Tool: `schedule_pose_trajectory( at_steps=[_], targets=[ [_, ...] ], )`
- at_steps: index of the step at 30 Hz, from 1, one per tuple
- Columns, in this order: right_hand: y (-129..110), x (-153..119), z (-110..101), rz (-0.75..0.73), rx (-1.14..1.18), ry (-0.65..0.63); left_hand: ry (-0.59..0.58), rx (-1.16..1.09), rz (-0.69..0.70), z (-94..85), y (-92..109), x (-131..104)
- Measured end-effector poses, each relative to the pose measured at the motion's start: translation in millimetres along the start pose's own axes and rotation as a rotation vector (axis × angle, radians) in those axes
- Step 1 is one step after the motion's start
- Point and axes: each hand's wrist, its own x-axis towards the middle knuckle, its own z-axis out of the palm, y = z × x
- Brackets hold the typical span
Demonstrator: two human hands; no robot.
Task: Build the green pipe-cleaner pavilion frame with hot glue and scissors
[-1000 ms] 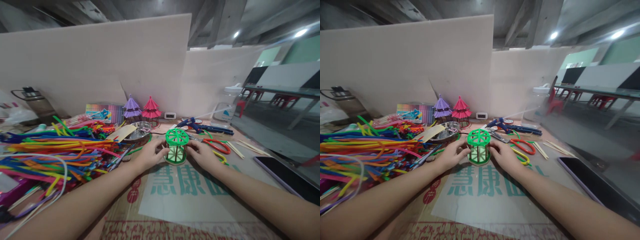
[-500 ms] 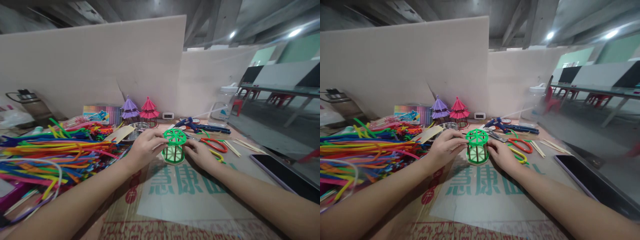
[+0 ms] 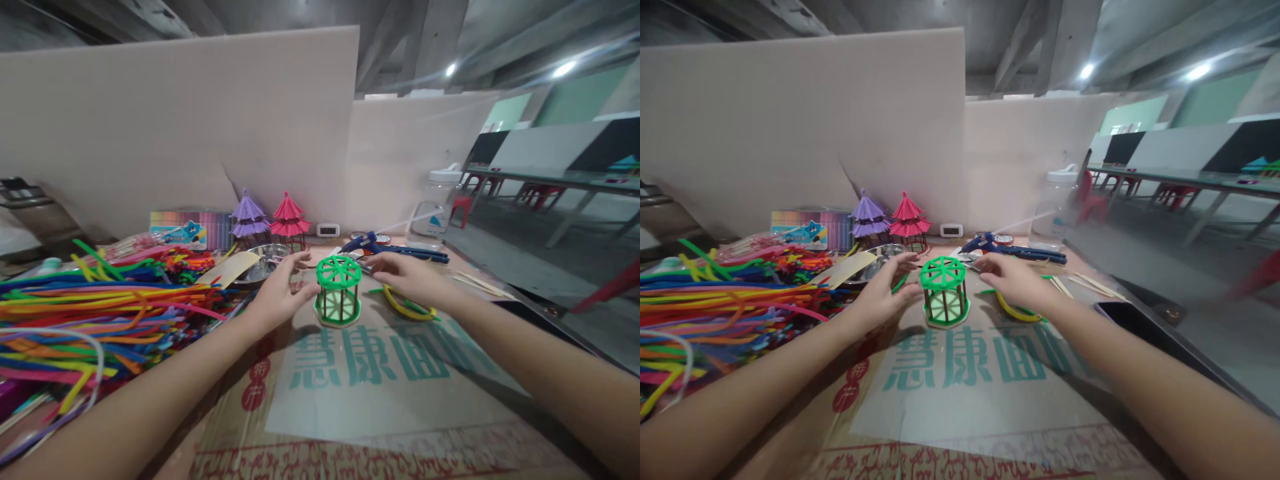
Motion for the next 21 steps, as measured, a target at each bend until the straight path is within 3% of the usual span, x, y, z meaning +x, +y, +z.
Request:
schedule_pose_trajectory(
  at_steps=[3, 6, 10, 13, 21],
  targets=[
    [10.3, 5.1, -38.4, 0.012, -0.224, -0.119, -0.193, -0.187, -0.119, 10.2, -16.4, -4.3],
    [27.1, 4.4, -54.6, 0.097, -0.421, -0.166, -0.269, -0.318, -0.173, 18.3, -19.2, -8.9],
    [49.6, 2.6, -48.0, 0.185, -0.532, -0.172, -0.263, -0.292, -0.16, 22.6, -9.7, -10.8],
    [57.9, 2.9, -38.9, 0.141, -0.544, -0.223, -0.279, -0.177, -0.132, 22.6, -3.9, -11.0],
    [49.3, 0.6, -20.3, 0.093, -0.641, -0.224, -0.188, -0.135, -0.13, 26.3, -4.4, -14.5]
  ],
)
